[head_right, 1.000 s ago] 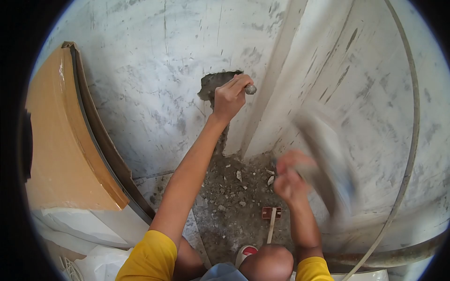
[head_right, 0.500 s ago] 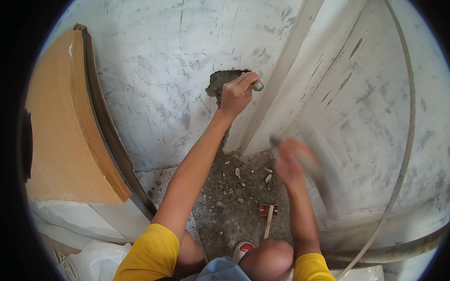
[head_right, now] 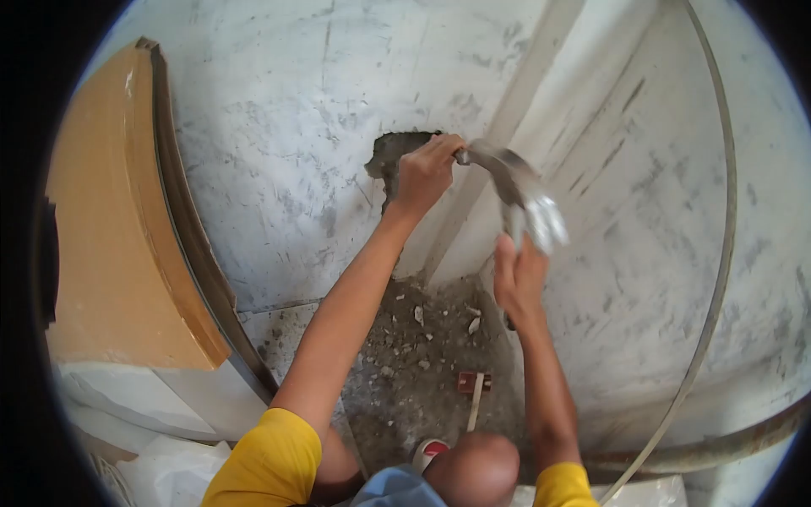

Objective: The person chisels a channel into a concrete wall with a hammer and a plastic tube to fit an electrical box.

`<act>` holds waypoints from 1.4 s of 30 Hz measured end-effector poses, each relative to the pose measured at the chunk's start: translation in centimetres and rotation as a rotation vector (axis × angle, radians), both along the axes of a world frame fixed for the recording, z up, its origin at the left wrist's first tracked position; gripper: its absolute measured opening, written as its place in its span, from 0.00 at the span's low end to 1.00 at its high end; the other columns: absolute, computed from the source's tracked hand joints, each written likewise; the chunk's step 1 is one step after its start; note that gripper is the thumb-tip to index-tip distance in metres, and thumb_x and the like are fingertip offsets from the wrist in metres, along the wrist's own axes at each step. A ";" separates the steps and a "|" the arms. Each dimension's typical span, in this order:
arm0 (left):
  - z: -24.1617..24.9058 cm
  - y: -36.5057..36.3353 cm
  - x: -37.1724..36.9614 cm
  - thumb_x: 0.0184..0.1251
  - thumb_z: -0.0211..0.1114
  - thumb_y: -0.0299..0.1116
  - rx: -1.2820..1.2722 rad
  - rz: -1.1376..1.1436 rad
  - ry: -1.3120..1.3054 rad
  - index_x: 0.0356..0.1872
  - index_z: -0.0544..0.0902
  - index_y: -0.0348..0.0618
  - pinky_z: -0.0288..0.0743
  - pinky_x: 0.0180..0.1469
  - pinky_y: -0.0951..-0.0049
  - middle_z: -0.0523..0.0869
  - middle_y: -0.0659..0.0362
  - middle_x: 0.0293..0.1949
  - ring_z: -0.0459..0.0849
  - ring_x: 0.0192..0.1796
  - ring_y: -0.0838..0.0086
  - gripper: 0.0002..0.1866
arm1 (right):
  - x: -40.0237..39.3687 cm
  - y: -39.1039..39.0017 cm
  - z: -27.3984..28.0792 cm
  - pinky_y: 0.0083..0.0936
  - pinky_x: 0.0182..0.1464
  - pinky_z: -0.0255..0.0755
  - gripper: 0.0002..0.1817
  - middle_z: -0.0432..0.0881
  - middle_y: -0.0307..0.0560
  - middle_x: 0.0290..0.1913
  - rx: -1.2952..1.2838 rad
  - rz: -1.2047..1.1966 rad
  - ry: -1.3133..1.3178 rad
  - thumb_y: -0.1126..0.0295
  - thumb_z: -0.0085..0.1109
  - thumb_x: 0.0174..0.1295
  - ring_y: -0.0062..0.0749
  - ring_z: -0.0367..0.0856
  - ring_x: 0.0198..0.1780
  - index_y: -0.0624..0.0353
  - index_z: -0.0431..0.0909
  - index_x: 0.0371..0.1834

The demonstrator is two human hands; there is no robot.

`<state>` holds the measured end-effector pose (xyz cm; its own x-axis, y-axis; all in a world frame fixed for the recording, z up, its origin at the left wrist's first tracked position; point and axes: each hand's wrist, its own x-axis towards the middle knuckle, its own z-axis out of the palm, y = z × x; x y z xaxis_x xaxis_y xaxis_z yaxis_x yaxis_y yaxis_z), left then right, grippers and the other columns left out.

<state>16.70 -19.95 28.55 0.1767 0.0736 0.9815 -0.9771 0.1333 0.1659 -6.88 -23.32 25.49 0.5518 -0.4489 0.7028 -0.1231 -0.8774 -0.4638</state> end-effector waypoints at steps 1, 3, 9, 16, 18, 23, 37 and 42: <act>-0.5 0.1 -0.2 0.54 0.65 0.14 0.010 -0.043 0.008 0.39 0.82 0.44 0.84 0.38 0.67 0.88 0.59 0.37 0.89 0.39 0.61 0.13 | -1.0 1.1 0.8 0.25 0.22 0.62 0.23 0.72 0.39 0.18 0.024 0.008 -0.026 0.49 0.46 0.75 0.30 0.68 0.19 0.58 0.73 0.30; -1.4 0.1 -0.3 0.54 0.65 0.14 0.039 -0.085 0.016 0.38 0.82 0.44 0.84 0.38 0.67 0.88 0.59 0.37 0.89 0.39 0.61 0.13 | -1.6 3.4 2.0 0.26 0.23 0.65 0.23 0.74 0.40 0.19 0.018 0.667 -0.563 0.51 0.49 0.74 0.29 0.72 0.21 0.60 0.73 0.30; -1.5 0.0 -1.3 0.53 0.65 0.14 0.054 -0.080 -0.017 0.38 0.81 0.45 0.84 0.37 0.66 0.87 0.60 0.38 0.89 0.41 0.62 0.14 | 1.7 -0.8 -1.0 0.32 0.26 0.62 0.24 0.69 0.43 0.18 0.121 -0.043 0.000 0.51 0.50 0.74 0.36 0.64 0.20 0.63 0.73 0.32; -4.7 0.5 -2.0 0.51 0.62 0.12 0.135 0.004 -0.082 0.40 0.80 0.44 0.85 0.49 0.65 0.86 0.58 0.43 0.87 0.50 0.60 0.17 | -3.9 1.7 -1.4 0.28 0.30 0.66 0.29 0.71 0.38 0.18 0.302 0.148 -0.080 0.44 0.45 0.75 0.24 0.74 0.26 0.62 0.72 0.29; -4.6 0.7 -1.9 0.51 0.61 0.11 0.130 -0.017 -0.128 0.41 0.80 0.43 0.85 0.51 0.65 0.86 0.58 0.43 0.86 0.51 0.60 0.18 | -3.5 2.8 -1.0 0.25 0.30 0.66 0.30 0.71 0.38 0.19 0.359 0.238 -0.114 0.43 0.45 0.75 0.23 0.76 0.27 0.61 0.72 0.28; -3.5 1.1 -0.4 0.51 0.60 0.11 0.143 -0.129 -0.074 0.40 0.80 0.43 0.86 0.52 0.65 0.86 0.58 0.42 0.86 0.50 0.60 0.17 | -3.5 3.2 -0.8 0.23 0.21 0.64 0.32 0.70 0.39 0.20 0.216 0.216 -0.091 0.39 0.43 0.74 0.24 0.70 0.19 0.61 0.68 0.27; -2.7 1.1 -0.6 0.52 0.61 0.12 0.068 -0.177 -0.053 0.37 0.78 0.45 0.84 0.37 0.67 0.85 0.60 0.37 0.87 0.41 0.60 0.15 | 1.7 -2.3 -5.6 0.34 0.30 0.66 0.20 0.68 0.45 0.21 -0.076 0.031 0.045 0.56 0.50 0.71 0.33 0.72 0.26 0.57 0.70 0.24; -2.5 0.4 0.5 0.55 0.62 0.15 0.124 -0.124 -0.008 0.37 0.78 0.45 0.82 0.35 0.67 0.86 0.62 0.38 0.87 0.40 0.61 0.12 | -1.0 2.7 -0.7 0.22 0.23 0.60 0.34 0.69 0.39 0.20 -0.066 0.480 -0.282 0.34 0.37 0.72 0.26 0.64 0.18 0.58 0.70 0.34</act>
